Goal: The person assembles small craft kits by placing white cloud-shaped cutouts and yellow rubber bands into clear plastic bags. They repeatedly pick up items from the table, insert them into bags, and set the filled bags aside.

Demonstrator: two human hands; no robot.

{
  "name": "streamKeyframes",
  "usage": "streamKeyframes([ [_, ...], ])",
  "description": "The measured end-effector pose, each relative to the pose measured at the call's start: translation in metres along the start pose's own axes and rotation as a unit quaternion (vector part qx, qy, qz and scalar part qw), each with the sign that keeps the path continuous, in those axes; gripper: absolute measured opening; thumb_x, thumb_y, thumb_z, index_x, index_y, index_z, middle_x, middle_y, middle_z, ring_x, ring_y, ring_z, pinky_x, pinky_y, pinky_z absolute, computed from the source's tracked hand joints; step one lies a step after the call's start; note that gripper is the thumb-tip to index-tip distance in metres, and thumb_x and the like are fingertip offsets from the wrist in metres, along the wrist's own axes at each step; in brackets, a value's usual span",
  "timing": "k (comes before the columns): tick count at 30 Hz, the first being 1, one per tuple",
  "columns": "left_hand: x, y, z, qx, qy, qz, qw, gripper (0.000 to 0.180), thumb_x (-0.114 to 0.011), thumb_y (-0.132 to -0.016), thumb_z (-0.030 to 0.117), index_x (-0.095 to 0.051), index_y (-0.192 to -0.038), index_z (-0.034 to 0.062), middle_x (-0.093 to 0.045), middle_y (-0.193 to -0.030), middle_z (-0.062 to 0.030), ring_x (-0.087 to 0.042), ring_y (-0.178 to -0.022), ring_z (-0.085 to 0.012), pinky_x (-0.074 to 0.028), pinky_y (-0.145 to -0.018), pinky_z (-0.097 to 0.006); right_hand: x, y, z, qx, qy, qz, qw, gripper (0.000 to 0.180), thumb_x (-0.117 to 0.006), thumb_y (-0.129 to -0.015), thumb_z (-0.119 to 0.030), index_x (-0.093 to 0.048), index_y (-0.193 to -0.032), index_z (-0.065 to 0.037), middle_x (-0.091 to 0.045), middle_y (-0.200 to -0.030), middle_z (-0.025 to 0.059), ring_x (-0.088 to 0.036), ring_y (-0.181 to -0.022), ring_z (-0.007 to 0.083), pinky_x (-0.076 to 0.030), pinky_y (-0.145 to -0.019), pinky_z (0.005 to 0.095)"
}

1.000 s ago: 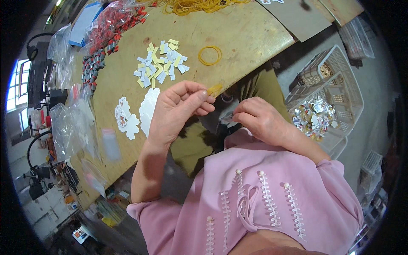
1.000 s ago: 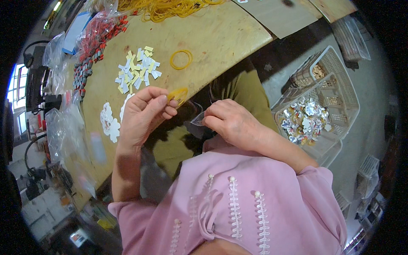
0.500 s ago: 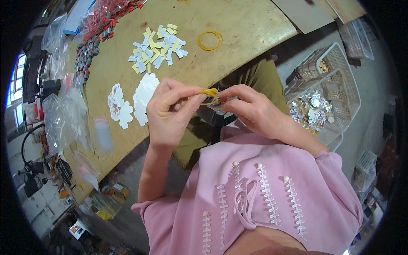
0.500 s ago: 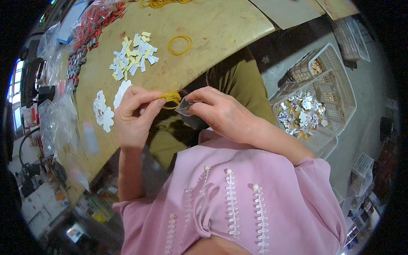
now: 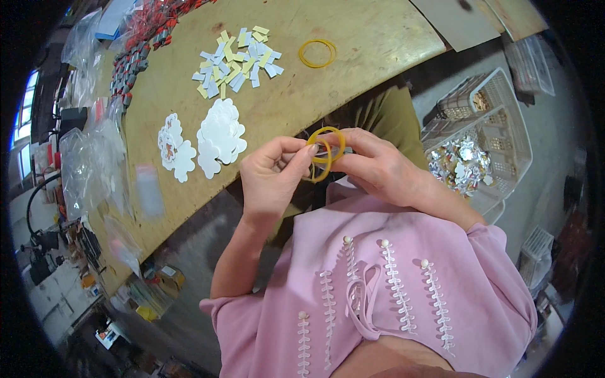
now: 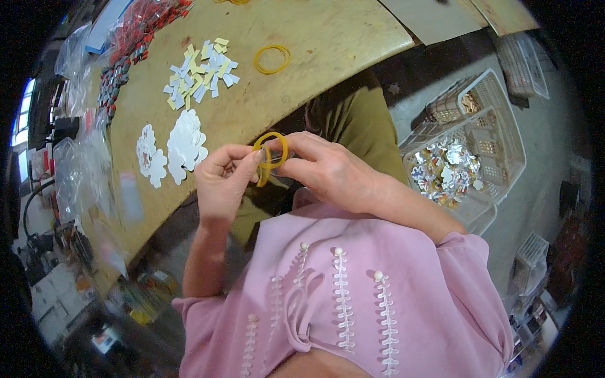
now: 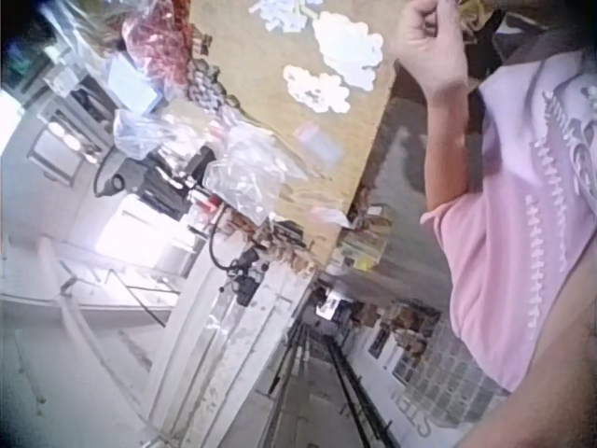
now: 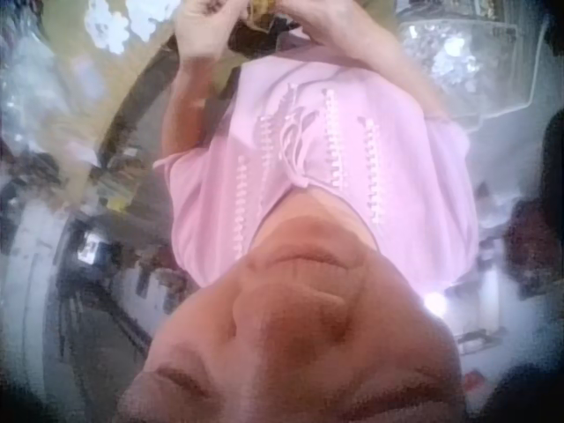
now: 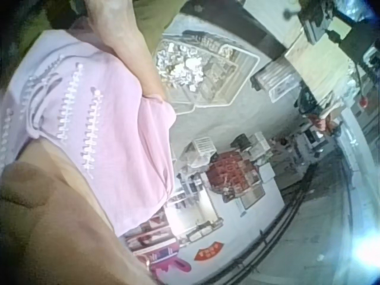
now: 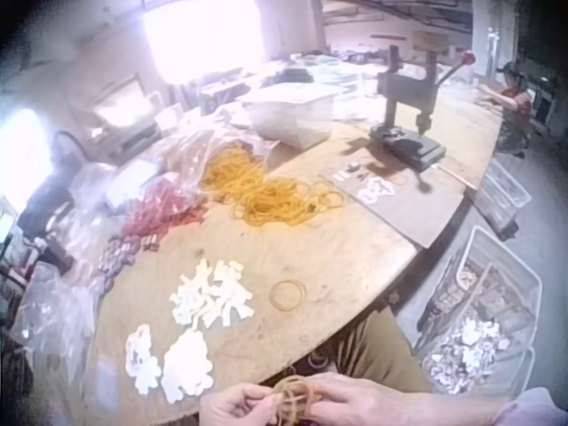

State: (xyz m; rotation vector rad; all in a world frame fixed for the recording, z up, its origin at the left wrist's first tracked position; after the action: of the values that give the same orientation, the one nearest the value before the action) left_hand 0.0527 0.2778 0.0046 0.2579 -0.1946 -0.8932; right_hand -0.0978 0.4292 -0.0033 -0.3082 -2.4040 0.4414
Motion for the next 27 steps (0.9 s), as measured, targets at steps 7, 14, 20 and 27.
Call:
streamKeyframes([
  [7, -0.010, 0.006, 0.009, -0.438, -0.424, 0.087, 0.788, 0.025, -0.084, -0.080, 0.003, -0.077, -0.104, 0.0066, -0.059, -0.066, -0.0034, -0.057, -0.054, -0.0166, -0.044, -0.050, -0.031, -0.002, -0.004, -0.006, -0.048, -0.105, 0.002, 0.993, 0.029, -0.074, -0.081, 0.008, -0.069, -0.108, -0.001, -0.065, -0.125, 0.0192, -0.068, -0.112, 0.0372, -0.059, -0.093, 0.0406],
  [14, 0.010, 0.013, 0.009, -0.381, -0.445, -0.129, 0.800, 0.026, -0.077, -0.083, 0.013, -0.072, -0.108, 0.0085, -0.059, -0.064, -0.0042, -0.062, -0.056, -0.0227, -0.047, -0.051, -0.037, -0.003, 0.000, 0.001, -0.063, -0.131, -0.009, 0.989, 0.021, -0.070, -0.087, 0.009, -0.069, -0.105, -0.001, -0.067, -0.120, 0.0174, -0.072, -0.102, 0.0334, -0.061, -0.084, 0.0374],
  [20, 0.018, 0.019, 0.027, -0.215, -0.444, -0.254, 0.832, 0.039, -0.084, -0.081, 0.029, -0.072, -0.112, 0.0094, -0.063, -0.064, -0.0074, -0.065, -0.058, -0.0287, -0.050, -0.056, -0.038, -0.011, 0.003, 0.000, -0.075, -0.171, -0.058, 0.981, 0.018, -0.069, -0.089, 0.009, -0.069, -0.105, 0.001, -0.068, -0.120, 0.0159, -0.072, -0.103, 0.0326, -0.061, -0.086, 0.0371],
  [27, 0.006, 0.008, 0.021, -0.038, -0.588, -0.406, 0.698, 0.048, -0.077, -0.086, 0.051, -0.075, -0.105, 0.0071, -0.074, -0.080, -0.0185, -0.073, -0.079, -0.0399, -0.057, -0.073, -0.050, -0.024, 0.001, -0.008, -0.038, -0.202, -0.116, 0.972, 0.020, -0.071, -0.087, 0.007, -0.068, -0.106, 0.002, -0.067, -0.123, 0.0153, -0.071, -0.106, 0.0337, -0.060, -0.089, 0.0376],
])
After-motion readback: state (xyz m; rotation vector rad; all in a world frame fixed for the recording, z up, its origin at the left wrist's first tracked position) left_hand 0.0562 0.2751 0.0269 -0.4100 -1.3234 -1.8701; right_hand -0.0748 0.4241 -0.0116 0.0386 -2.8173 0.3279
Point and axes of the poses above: each hand's wrist, its own y-axis away from the middle knuckle, its own x-axis out of the back of the hand, z = x × y, the point moved 2 cm from there along -y, towards the middle knuckle
